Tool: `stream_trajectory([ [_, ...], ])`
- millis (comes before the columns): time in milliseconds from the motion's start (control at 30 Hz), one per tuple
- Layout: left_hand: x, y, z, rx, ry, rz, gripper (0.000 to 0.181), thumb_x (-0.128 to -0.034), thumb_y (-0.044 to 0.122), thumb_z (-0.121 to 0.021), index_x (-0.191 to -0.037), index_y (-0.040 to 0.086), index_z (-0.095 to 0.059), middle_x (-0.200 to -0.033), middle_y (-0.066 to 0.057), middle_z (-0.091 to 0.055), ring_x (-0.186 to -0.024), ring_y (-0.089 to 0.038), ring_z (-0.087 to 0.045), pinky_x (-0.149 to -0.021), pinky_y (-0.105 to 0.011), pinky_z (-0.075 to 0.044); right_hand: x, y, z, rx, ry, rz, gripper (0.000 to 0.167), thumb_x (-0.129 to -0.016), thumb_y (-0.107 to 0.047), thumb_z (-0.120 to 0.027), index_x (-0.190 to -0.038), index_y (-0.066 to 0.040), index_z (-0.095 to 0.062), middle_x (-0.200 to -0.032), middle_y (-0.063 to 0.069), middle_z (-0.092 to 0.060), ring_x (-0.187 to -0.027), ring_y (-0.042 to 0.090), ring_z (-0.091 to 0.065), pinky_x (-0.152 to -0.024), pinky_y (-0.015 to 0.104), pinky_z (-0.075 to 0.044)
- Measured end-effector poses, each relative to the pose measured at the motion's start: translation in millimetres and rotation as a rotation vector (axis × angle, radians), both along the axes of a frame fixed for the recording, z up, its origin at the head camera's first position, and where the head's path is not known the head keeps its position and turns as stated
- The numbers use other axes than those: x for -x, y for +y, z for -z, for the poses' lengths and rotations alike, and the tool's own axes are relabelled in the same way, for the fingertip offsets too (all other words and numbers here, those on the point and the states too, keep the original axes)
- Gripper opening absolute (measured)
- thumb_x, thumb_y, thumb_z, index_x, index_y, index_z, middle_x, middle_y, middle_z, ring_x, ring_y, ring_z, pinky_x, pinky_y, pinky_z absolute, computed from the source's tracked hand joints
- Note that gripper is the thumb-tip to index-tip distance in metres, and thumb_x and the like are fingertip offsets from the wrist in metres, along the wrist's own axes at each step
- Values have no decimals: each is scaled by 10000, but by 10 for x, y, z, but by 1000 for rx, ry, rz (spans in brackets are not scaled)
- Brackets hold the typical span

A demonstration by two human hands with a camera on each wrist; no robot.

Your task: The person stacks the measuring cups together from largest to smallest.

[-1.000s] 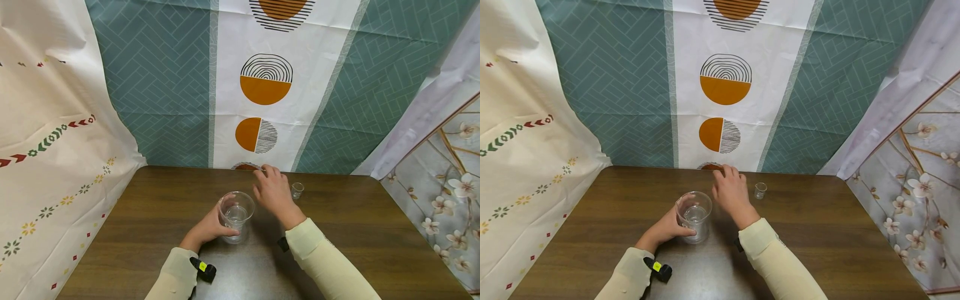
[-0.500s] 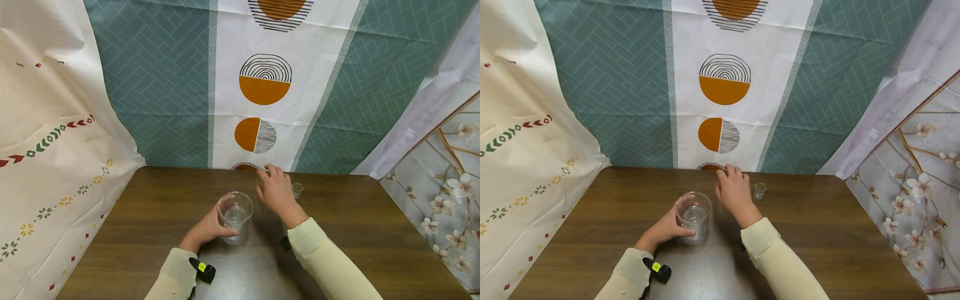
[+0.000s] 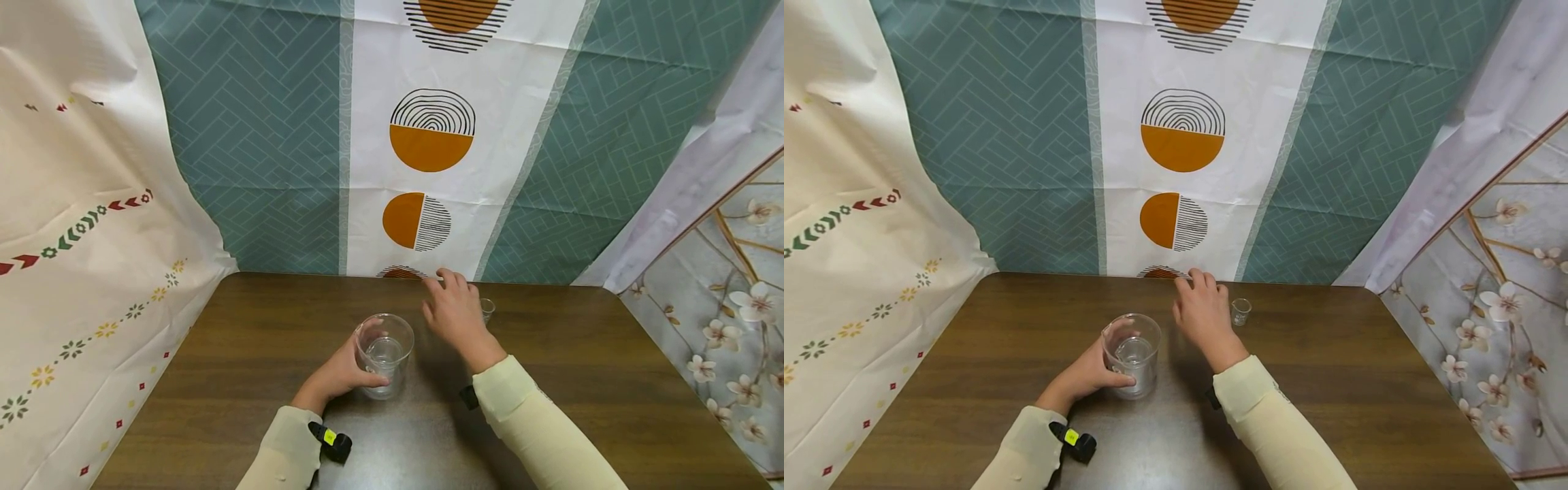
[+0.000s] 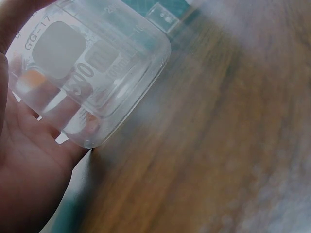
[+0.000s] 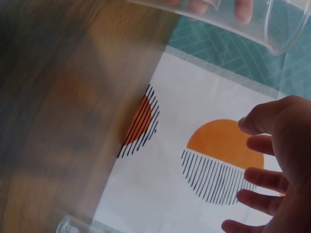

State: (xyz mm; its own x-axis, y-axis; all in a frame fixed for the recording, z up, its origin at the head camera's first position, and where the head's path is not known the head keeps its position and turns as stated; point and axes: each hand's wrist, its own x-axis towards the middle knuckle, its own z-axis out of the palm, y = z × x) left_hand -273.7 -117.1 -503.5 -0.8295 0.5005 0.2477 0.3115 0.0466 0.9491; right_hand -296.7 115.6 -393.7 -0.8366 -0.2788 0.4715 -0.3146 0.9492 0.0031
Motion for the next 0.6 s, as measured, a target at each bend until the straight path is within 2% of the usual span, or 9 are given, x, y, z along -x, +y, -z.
stream_trajectory([
  [233,-14,-5,-15,-6,-10,9,1021,-653,110,-895,-1463,241,-287,-1439,-111,-457,-1324,-218,-427,-965,-212,-437,10,66,-8,8,-26,13,359,-882,-257,-664,-1225,-170,-608,-1306,124,-538,-1182,375,-522,-857,565,-458],
  [467,-10,-11,-7,1,-17,11,1017,-656,124,-897,-1457,268,-288,-1447,-108,-451,-1352,-272,-393,-964,-205,-434,37,117,15,11,-39,28,356,-882,-253,-663,-1225,-173,-609,-1313,124,-540,-1184,374,-524,-858,570,-458],
  [600,-5,-9,-11,8,-13,10,1021,-657,124,-896,-1461,259,-283,-1453,-118,-442,-1344,-246,-401,-971,-210,-431,52,151,9,14,-44,32,362,-881,-252,-668,-1229,-173,-607,-1314,130,-539,-1180,379,-528,-862,575,-457],
])
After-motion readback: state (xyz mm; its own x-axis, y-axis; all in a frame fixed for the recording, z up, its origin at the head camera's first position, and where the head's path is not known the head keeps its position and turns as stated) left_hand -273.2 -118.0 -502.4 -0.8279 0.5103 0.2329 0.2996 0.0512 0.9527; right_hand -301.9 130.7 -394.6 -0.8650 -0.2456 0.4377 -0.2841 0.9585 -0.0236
